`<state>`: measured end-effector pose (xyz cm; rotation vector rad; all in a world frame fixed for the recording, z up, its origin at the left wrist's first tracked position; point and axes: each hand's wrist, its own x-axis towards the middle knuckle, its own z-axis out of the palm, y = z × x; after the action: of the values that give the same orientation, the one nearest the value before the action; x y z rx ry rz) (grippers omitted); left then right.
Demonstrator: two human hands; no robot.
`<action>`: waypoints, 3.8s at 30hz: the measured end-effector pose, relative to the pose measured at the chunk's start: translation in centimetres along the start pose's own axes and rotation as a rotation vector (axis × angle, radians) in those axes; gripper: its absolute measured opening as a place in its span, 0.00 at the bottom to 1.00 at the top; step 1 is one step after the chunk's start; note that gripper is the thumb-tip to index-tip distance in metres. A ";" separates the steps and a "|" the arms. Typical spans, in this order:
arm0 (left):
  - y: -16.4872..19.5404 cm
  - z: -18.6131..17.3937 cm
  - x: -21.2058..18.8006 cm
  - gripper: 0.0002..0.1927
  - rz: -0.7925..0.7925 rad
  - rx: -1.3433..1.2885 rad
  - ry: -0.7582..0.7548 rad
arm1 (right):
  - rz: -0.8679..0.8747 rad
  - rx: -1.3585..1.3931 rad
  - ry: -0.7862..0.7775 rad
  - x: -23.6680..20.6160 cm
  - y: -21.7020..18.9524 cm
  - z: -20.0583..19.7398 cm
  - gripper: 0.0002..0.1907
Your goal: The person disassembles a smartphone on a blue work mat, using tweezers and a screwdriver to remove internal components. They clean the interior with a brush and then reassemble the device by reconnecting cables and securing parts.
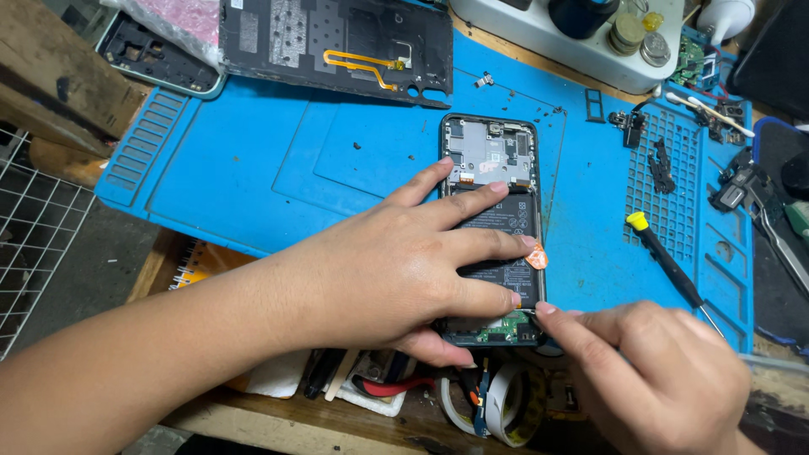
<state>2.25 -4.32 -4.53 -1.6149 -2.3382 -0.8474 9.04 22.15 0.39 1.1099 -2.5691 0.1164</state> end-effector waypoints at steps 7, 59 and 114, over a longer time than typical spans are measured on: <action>-0.1 0.1 0.1 0.27 0.009 -0.008 0.001 | -0.038 0.180 -0.049 1.3 2.1 0.1 0.17; 0.0 -0.1 -0.3 0.31 -0.001 -0.023 0.018 | 0.308 0.502 -0.189 -0.6 0.4 0.1 0.22; 3.5 -0.9 -0.2 0.15 0.223 0.442 0.203 | 0.164 0.268 0.183 1.2 -1.1 -5.9 0.13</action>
<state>5.35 -4.06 -2.68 -1.4815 -1.9801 -0.3891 10.64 21.80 6.26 0.9241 -2.5249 0.5890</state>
